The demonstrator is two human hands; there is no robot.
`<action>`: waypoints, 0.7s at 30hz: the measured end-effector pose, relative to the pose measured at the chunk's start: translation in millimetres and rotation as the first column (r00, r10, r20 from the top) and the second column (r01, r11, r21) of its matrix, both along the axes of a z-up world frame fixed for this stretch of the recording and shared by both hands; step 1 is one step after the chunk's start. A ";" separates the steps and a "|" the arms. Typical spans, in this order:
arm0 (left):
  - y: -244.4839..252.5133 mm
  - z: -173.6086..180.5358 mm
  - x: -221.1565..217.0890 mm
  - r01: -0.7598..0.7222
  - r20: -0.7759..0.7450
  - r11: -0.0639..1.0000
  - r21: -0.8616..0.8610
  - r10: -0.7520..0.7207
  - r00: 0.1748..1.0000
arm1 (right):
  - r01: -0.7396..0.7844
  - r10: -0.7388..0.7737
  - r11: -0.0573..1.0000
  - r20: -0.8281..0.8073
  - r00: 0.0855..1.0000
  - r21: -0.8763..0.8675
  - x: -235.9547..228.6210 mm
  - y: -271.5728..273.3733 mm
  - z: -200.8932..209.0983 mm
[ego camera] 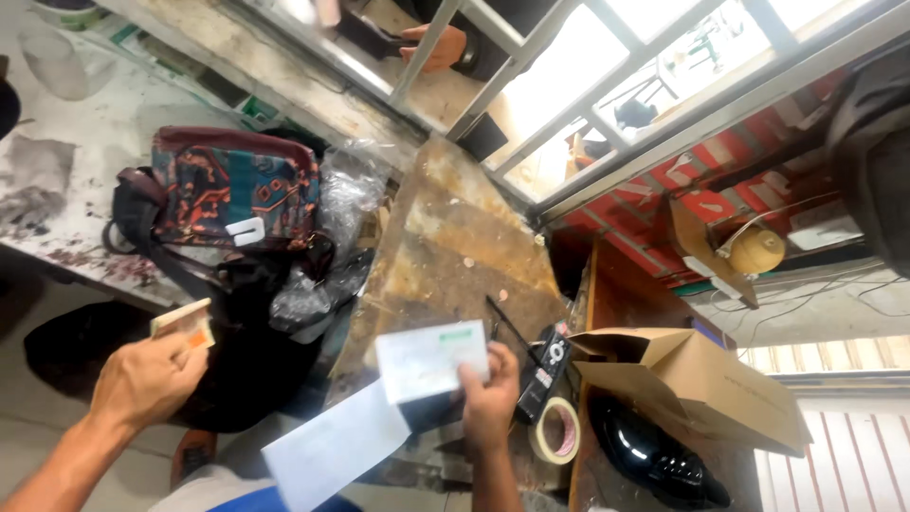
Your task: The person takes a black shoe from a box and places it on the counter. They then pick up a pen and write on a receipt book, tear off the top sheet, and hand it to a customer through a window. Finally, they place the receipt book back on the counter.
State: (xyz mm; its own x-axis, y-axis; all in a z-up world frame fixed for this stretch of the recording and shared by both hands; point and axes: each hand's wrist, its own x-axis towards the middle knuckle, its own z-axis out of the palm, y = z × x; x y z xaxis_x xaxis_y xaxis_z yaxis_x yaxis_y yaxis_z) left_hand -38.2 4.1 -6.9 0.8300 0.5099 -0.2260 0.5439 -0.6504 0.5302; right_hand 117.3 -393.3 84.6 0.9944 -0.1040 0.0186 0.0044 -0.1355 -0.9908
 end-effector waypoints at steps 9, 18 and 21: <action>-2.7 -60.7 -112.3 -0.104 -0.135 0.975 -0.197 0.078 0.988 | -0.033 0.035 0.999 0.070 0.997 -0.032 92.0 65.3 6.1; 2.7 -54.7 -148.6 -0.098 -0.271 0.956 -0.275 0.021 0.962 | 0.175 -0.171 0.983 -0.085 0.982 0.051 193.3 146.5 11.4; 10.0 -36.9 -152.0 -0.129 -0.409 0.941 -0.312 -0.010 0.913 | 0.201 -0.193 0.976 -0.098 0.976 0.081 222.4 158.9 6.6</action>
State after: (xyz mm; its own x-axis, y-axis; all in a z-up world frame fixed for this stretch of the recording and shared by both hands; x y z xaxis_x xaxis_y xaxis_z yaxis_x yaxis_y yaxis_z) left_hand -190.2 14.1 -43.8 0.6038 0.3952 -0.6923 0.7862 -0.4386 0.4353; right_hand 339.7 -234.4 91.3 0.9514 -0.2953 -0.0875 -0.1024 -0.0354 -0.9941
